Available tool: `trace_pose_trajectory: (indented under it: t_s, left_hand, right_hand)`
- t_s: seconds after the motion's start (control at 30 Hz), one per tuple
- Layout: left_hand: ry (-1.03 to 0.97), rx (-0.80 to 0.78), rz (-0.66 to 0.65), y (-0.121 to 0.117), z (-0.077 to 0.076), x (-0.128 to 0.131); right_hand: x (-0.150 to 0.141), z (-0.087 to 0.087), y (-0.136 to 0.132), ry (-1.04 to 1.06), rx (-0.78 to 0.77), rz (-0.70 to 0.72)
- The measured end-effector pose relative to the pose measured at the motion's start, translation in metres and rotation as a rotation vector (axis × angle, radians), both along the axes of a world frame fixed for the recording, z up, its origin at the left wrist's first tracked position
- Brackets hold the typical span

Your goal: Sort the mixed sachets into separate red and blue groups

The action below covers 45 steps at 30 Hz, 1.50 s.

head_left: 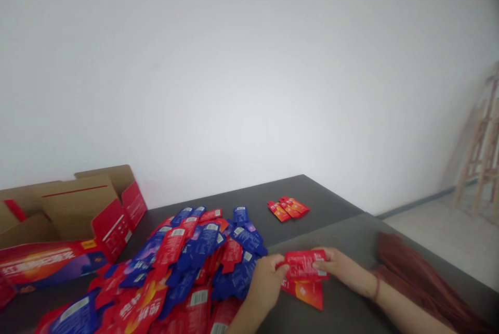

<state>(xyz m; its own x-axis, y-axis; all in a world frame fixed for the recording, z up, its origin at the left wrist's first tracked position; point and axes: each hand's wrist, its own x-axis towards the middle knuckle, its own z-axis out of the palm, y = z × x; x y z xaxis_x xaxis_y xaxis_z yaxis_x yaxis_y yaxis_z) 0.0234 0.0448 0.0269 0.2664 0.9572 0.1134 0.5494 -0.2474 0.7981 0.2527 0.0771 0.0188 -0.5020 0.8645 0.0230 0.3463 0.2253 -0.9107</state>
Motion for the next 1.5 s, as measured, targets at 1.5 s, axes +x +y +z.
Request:
trace_pose_trajectory:
  t_s: [1.5]
  left_hand:
    - [0.701, 0.800, 0.161, 0.032, -0.190, 0.053]
  right_hand:
    - [-0.012, -0.015, 0.182, -0.918, 0.599, -0.384]
